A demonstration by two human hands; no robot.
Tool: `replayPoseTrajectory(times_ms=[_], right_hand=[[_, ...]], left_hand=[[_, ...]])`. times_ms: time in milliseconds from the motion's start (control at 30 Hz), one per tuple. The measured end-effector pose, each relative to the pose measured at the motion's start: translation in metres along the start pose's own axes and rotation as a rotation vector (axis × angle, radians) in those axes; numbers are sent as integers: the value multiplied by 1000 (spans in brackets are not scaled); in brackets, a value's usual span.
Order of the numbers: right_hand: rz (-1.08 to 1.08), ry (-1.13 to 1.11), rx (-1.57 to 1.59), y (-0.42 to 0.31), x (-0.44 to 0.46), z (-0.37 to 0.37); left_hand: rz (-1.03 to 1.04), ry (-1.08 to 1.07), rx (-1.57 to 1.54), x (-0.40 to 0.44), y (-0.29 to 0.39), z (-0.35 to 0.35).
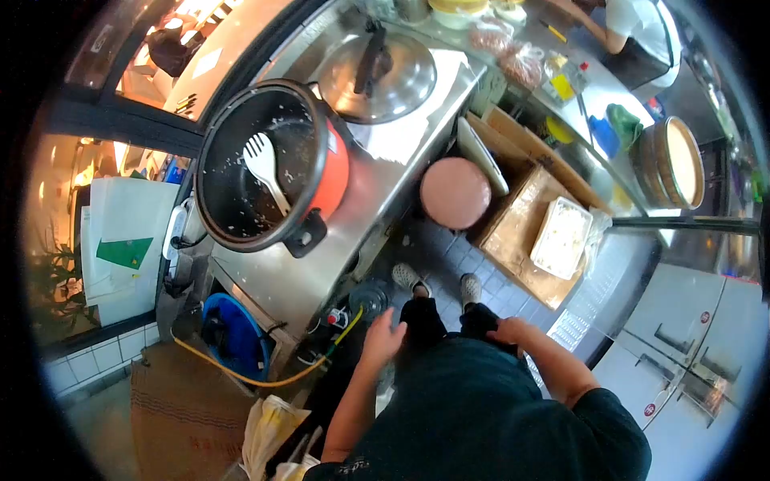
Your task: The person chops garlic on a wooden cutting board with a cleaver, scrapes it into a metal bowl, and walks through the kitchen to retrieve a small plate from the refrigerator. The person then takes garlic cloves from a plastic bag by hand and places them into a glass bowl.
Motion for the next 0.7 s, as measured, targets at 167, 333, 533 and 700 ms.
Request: replayPoseTrajectory(times_ms=[167,333,533,700], right_hand=[[-130,100,73,30,17,50],[-114,-102,-64,44,39,96],[-286,23,152,31,105,108],[-402,333,417,-5,154,91]], left_hand=[[25,-293,87,-21,-25,91],[34,-385,311,-7,-23,122],[63,-250,373,54,-53,102],[-84,-170,431,124,-160,80]])
Point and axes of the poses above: each hand's wrist, its own x-axis towards the middle knuckle, its own z-axis out of the palm, y = z × x, the point moved 3 cm from there along x, towards the middle knuckle, and after that the axes turned 15 degrees about z, right-handed, at the moved point
